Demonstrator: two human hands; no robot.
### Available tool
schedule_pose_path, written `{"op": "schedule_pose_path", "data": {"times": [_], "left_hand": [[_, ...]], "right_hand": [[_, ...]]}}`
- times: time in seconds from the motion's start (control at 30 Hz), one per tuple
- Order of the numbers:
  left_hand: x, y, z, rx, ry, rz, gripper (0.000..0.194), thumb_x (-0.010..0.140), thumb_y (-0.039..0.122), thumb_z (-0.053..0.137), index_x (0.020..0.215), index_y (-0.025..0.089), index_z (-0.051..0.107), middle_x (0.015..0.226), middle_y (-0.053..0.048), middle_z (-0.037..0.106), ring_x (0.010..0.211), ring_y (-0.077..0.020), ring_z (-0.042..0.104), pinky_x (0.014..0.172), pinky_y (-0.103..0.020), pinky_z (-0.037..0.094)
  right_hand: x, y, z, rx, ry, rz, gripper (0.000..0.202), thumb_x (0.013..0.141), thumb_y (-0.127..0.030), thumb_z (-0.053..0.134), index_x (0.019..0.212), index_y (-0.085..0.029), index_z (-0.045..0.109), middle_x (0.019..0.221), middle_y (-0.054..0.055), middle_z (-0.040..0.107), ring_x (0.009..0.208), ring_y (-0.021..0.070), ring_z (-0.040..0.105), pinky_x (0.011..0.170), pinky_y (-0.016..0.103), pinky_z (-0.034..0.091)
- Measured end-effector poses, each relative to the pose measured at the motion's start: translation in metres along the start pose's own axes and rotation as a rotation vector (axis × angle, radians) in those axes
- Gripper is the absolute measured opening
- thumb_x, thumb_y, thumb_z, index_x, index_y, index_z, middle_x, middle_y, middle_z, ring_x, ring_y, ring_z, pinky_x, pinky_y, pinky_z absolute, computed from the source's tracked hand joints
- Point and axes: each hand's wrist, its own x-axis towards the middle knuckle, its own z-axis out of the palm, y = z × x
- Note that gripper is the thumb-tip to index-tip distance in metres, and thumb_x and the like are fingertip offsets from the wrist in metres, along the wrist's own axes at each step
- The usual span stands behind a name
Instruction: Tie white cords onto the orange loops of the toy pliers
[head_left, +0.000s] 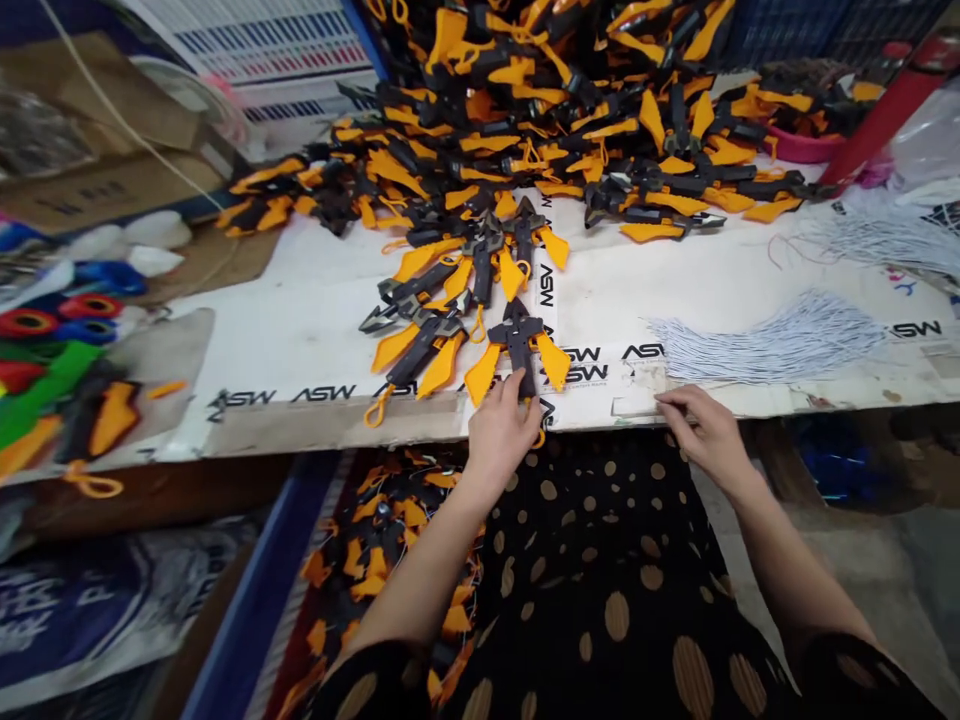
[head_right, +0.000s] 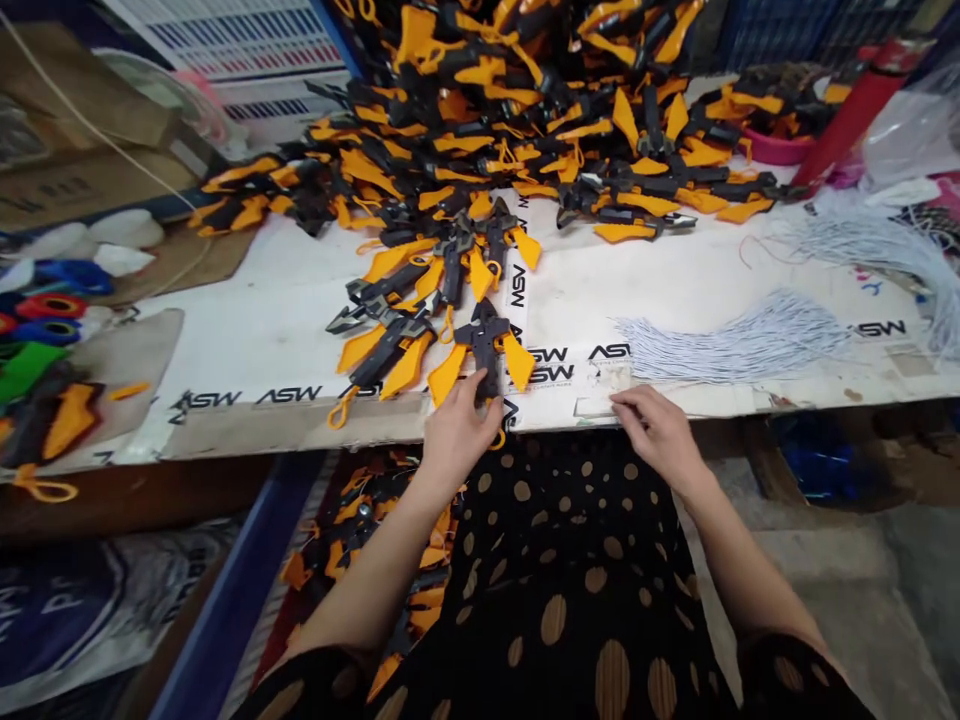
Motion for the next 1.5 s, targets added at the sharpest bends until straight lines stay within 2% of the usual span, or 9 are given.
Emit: {"op": "schedule_pose_path", "data": {"times": [0.13,0.23,0.3,0.4,0.6,0.73,0.93,1.27,1.5], "left_hand": [[-0.026,0.041,0.009,-0.122,-0.045,0.036,0.048,0.092,0.036,0.056,0.138,0.021,0.053,0.124,-0.014,0.07,0.104,-0.0282,0.071,0.081,-0.037,0.056],[-0.037,0.059,0.013,-0.245,-0.108,-0.026,0.047,0.093,0.037,0.056,0.136,0.021,0.05,0.095,-0.006,0.074,0.083,-0.0241,0.073,0.073,-0.034,0.053],[-0.044,0.061,0.016,-0.392,-0.123,-0.068,0.045,0.093,0.041,0.057,0.132,0.02,0.049,0.082,-0.002,0.072,0.071,-0.0204,0.07,0.069,-0.032,0.051],[-0.057,0.055,0.022,-0.7,-0.143,-0.141,0.038,0.092,0.047,0.058,0.118,0.021,0.051,0.085,-0.002,0.073,0.063,-0.0147,0.064,0.064,-0.028,0.049],[-0.068,0.045,0.031,-1.09,-0.279,-0.266,0.044,0.083,0.054,0.068,0.107,0.017,0.063,0.087,-0.007,0.075,0.065,-0.0139,0.065,0.058,-0.025,0.049],[-0.062,0.046,0.035,-1.175,-0.327,-0.262,0.042,0.082,0.049,0.071,0.107,0.015,0.067,0.082,-0.006,0.076,0.073,-0.0171,0.07,0.065,-0.026,0.053],[-0.063,0.044,0.037,-1.225,-0.3,-0.27,0.039,0.081,0.045,0.074,0.103,0.014,0.07,0.074,-0.003,0.075,0.07,-0.0165,0.071,0.071,-0.027,0.056],[-0.083,0.052,0.04,-1.237,-0.247,-0.3,0.035,0.088,0.043,0.07,0.108,0.015,0.068,0.075,-0.003,0.075,0.066,-0.0127,0.067,0.063,-0.023,0.051],[-0.078,0.06,0.048,-1.266,-0.313,-0.294,0.035,0.087,0.045,0.071,0.105,0.016,0.068,0.079,-0.004,0.077,0.068,-0.0147,0.071,0.062,-0.023,0.051]], "right_hand": [[0.005,-0.02,0.021,0.12,-0.107,-0.103,0.016,0.102,-0.03,0.054,0.106,-0.025,0.068,0.098,0.007,0.073,0.091,0.0198,0.069,0.082,0.035,0.057],[0.005,-0.03,0.029,0.157,-0.16,-0.149,0.014,0.103,-0.028,0.054,0.107,-0.024,0.067,0.099,0.006,0.072,0.091,0.0179,0.069,0.083,0.032,0.056],[0.003,-0.035,0.033,0.14,-0.176,-0.144,0.014,0.103,-0.027,0.053,0.106,-0.024,0.067,0.099,0.006,0.072,0.091,0.0176,0.069,0.082,0.031,0.055],[-0.003,-0.039,0.036,0.012,-0.197,-0.111,0.014,0.102,-0.026,0.052,0.104,-0.024,0.066,0.098,0.006,0.071,0.088,0.018,0.068,0.077,0.03,0.053],[-0.011,-0.038,0.045,-0.288,-0.248,-0.096,0.017,0.097,-0.018,0.051,0.103,-0.02,0.067,0.093,0.006,0.068,0.084,0.0204,0.065,0.072,0.03,0.048],[-0.009,-0.037,0.052,-0.324,-0.245,-0.073,0.018,0.101,-0.023,0.05,0.103,-0.02,0.068,0.092,0.005,0.068,0.084,0.0187,0.066,0.07,0.028,0.046],[-0.008,-0.035,0.06,-0.275,-0.241,-0.049,0.018,0.104,-0.028,0.051,0.1,-0.022,0.068,0.094,0.002,0.07,0.081,0.0142,0.067,0.066,0.025,0.043],[-0.01,-0.039,0.061,-0.264,-0.204,-0.027,0.015,0.098,-0.023,0.056,0.09,-0.022,0.068,0.087,-0.001,0.071,0.067,0.0101,0.063,0.061,0.023,0.039],[-0.019,-0.038,0.053,-0.254,-0.173,0.028,0.015,0.099,-0.027,0.057,0.09,-0.022,0.068,0.087,-0.002,0.071,0.058,0.0075,0.058,0.059,0.022,0.04]]}}
